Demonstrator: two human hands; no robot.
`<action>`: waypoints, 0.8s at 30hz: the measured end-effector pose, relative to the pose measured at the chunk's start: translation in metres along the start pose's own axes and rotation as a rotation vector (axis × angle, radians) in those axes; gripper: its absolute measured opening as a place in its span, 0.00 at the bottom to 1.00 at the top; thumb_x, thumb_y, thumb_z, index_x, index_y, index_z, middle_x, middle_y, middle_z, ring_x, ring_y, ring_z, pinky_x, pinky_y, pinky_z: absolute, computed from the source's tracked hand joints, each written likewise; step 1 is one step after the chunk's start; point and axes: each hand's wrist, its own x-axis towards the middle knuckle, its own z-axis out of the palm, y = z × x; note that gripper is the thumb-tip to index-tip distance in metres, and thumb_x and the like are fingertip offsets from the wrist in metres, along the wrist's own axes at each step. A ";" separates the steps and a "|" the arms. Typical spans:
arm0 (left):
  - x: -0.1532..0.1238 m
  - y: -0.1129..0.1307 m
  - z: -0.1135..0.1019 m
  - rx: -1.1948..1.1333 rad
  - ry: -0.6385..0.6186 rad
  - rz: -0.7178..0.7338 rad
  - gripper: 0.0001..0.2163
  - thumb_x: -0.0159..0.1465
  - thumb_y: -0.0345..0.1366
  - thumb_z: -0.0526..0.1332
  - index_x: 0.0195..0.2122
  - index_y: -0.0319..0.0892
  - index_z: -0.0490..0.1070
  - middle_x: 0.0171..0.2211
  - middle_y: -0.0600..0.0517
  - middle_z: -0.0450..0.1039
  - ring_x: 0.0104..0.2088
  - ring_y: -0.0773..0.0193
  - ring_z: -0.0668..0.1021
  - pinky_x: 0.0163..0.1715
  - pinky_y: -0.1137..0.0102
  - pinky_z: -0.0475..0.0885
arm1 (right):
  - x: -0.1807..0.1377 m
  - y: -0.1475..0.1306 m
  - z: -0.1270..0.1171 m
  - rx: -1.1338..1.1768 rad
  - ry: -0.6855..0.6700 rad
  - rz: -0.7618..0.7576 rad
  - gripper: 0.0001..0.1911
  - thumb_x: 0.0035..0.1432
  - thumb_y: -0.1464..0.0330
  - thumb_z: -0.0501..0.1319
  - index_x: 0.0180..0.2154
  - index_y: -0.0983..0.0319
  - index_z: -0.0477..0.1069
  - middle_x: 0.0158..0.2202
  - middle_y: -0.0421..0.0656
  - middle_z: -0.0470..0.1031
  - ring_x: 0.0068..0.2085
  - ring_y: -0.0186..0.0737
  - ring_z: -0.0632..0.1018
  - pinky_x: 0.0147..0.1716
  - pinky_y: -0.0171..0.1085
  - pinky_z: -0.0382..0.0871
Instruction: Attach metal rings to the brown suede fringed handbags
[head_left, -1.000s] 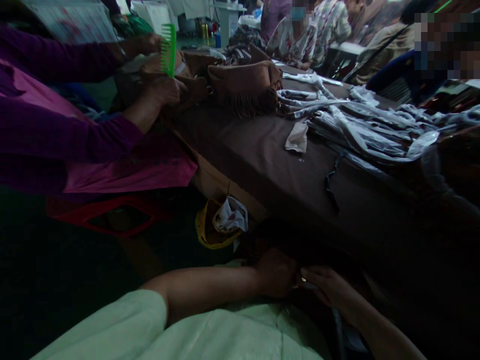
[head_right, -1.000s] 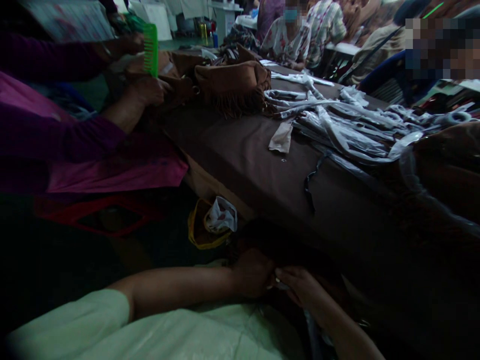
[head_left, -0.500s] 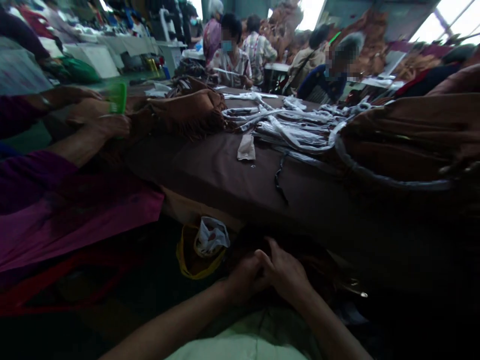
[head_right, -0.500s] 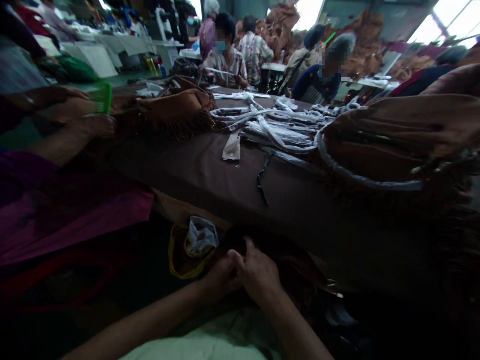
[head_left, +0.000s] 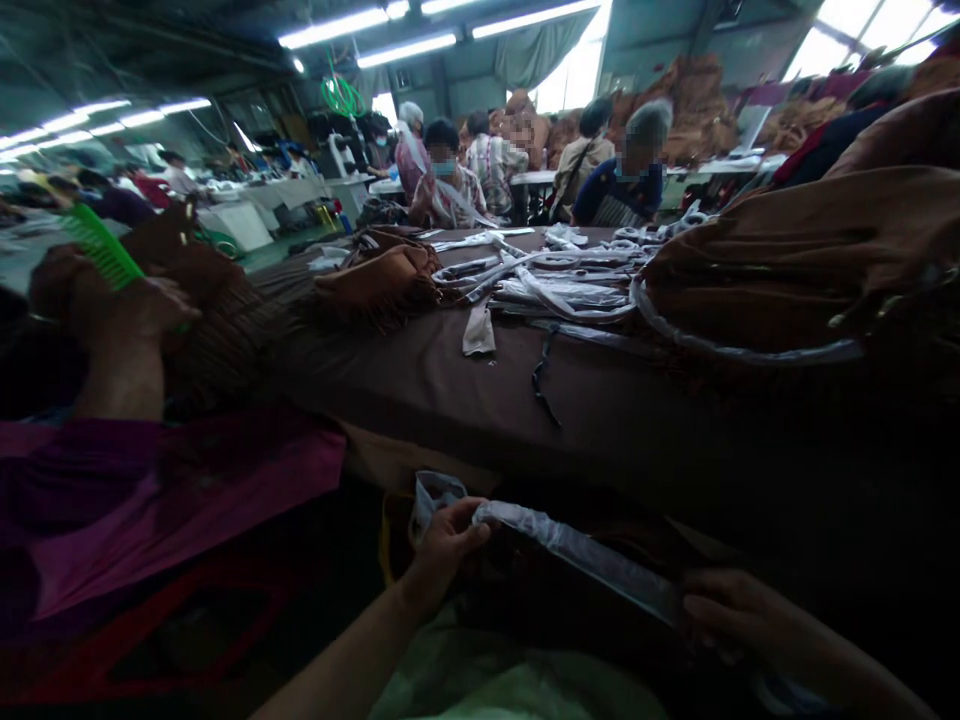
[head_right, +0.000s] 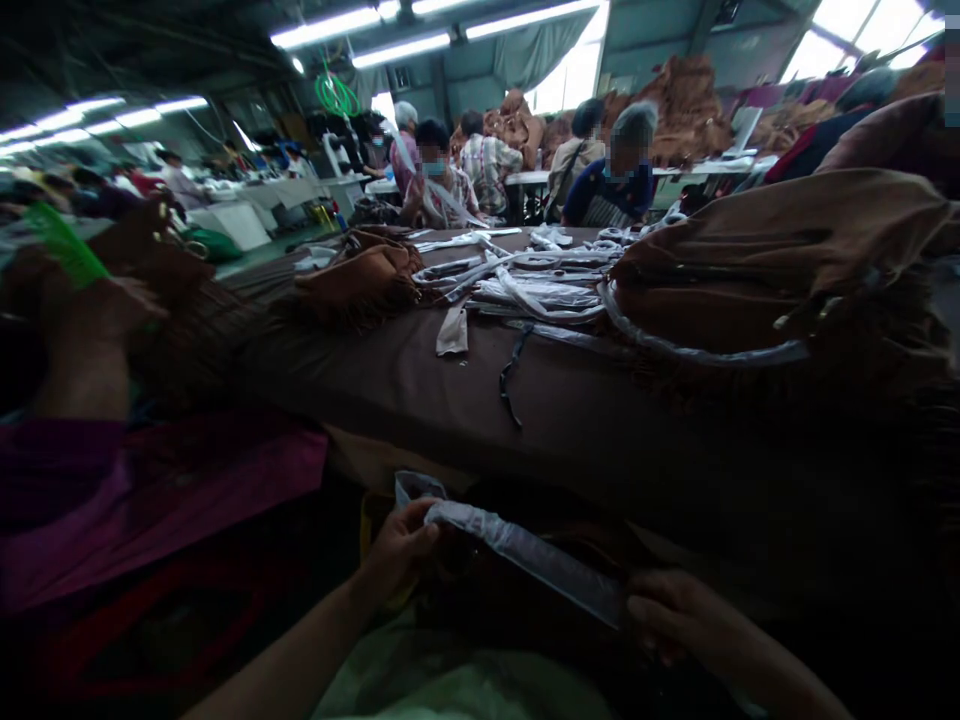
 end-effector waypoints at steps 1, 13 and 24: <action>0.001 0.004 0.002 -0.004 0.025 -0.005 0.20 0.51 0.43 0.71 0.41 0.39 0.74 0.35 0.50 0.76 0.34 0.63 0.76 0.37 0.72 0.70 | -0.004 0.002 -0.006 -0.014 0.049 0.021 0.25 0.54 0.47 0.59 0.29 0.64 0.72 0.24 0.41 0.71 0.24 0.34 0.70 0.22 0.31 0.62; 0.028 0.070 0.024 0.593 0.105 0.112 0.26 0.52 0.47 0.69 0.48 0.38 0.71 0.46 0.45 0.74 0.45 0.52 0.76 0.43 0.65 0.71 | -0.047 -0.034 -0.012 0.212 0.485 -0.162 0.28 0.50 0.50 0.63 0.46 0.62 0.76 0.33 0.46 0.78 0.34 0.44 0.77 0.34 0.38 0.72; 0.019 0.090 0.227 1.508 -0.683 0.684 0.21 0.58 0.47 0.65 0.49 0.42 0.68 0.43 0.49 0.75 0.46 0.56 0.75 0.49 0.65 0.68 | -0.054 -0.046 -0.001 0.449 0.322 -0.397 0.33 0.53 0.61 0.63 0.60 0.57 0.61 0.57 0.51 0.69 0.46 0.47 0.77 0.43 0.44 0.72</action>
